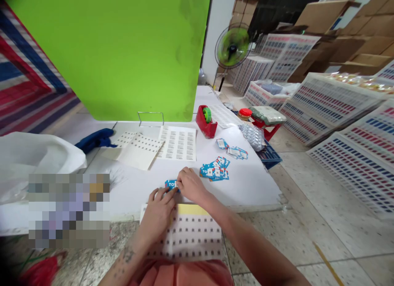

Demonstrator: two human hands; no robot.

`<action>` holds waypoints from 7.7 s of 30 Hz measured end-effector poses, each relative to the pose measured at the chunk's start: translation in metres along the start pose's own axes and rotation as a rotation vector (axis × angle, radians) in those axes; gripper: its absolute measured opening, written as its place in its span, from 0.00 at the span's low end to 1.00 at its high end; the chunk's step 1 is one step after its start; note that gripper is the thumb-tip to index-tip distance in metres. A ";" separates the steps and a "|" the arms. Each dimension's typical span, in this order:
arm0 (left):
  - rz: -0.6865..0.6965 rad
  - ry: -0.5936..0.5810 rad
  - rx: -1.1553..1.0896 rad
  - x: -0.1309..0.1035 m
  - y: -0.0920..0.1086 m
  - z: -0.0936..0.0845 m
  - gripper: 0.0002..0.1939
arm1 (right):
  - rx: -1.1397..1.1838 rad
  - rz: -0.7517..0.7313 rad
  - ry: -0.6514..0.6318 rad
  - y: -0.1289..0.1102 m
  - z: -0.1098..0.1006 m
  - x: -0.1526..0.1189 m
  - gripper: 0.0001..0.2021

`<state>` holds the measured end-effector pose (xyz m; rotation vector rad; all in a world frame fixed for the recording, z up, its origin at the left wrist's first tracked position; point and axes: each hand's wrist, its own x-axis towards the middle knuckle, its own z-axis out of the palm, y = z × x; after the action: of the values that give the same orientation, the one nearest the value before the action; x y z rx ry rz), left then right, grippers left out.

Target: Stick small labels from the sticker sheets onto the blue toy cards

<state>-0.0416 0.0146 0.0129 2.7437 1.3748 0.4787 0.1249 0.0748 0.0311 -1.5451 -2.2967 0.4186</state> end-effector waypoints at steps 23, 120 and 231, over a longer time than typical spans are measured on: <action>-0.061 -0.106 -0.132 -0.019 0.006 -0.025 0.11 | 0.404 0.238 0.092 0.020 -0.028 -0.005 0.07; 0.000 0.040 -0.147 -0.009 -0.001 -0.007 0.07 | 0.453 0.213 0.006 0.010 0.002 -0.005 0.05; -0.231 -0.132 -0.269 -0.018 0.000 -0.019 0.12 | 0.096 0.213 -0.107 0.057 -0.047 -0.039 0.05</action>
<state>-0.0573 -0.0017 0.0262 2.3264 1.4519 0.4249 0.2071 0.0617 0.0449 -1.7645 -2.1603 0.6716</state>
